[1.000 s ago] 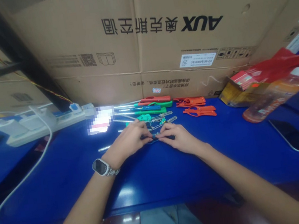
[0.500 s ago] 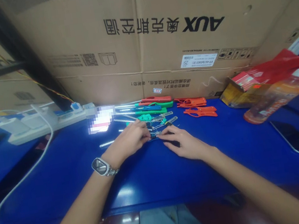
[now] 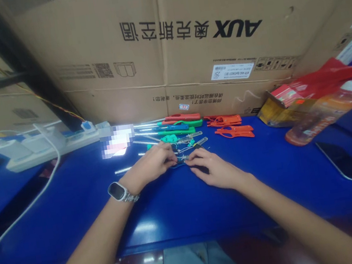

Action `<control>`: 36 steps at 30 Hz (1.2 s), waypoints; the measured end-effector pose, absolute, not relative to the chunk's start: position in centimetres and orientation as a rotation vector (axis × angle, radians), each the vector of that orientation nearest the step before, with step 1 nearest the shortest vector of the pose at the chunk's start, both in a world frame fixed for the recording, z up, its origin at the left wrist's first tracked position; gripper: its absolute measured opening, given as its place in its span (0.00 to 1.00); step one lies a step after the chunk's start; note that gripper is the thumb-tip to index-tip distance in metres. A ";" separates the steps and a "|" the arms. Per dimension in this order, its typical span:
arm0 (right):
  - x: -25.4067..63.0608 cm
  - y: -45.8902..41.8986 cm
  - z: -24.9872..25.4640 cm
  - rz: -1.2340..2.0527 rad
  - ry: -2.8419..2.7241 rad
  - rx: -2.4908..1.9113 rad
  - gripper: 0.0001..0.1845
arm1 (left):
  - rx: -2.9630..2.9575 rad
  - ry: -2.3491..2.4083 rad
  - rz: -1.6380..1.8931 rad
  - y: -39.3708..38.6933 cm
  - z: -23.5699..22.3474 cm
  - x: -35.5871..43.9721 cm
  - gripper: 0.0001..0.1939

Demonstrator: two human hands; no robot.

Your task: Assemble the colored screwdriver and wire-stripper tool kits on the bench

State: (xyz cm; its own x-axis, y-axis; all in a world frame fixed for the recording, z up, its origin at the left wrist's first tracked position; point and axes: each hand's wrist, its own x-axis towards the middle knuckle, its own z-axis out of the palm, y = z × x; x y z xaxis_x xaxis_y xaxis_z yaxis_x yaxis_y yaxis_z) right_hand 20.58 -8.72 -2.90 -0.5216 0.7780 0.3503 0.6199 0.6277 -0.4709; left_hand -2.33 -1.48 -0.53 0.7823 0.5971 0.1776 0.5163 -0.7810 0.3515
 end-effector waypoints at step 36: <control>18.5 -7.6 -0.8 0.230 -2.284 -1.255 0.11 | 2.118 1.163 0.298 -0.1 -0.6 -6.5 0.17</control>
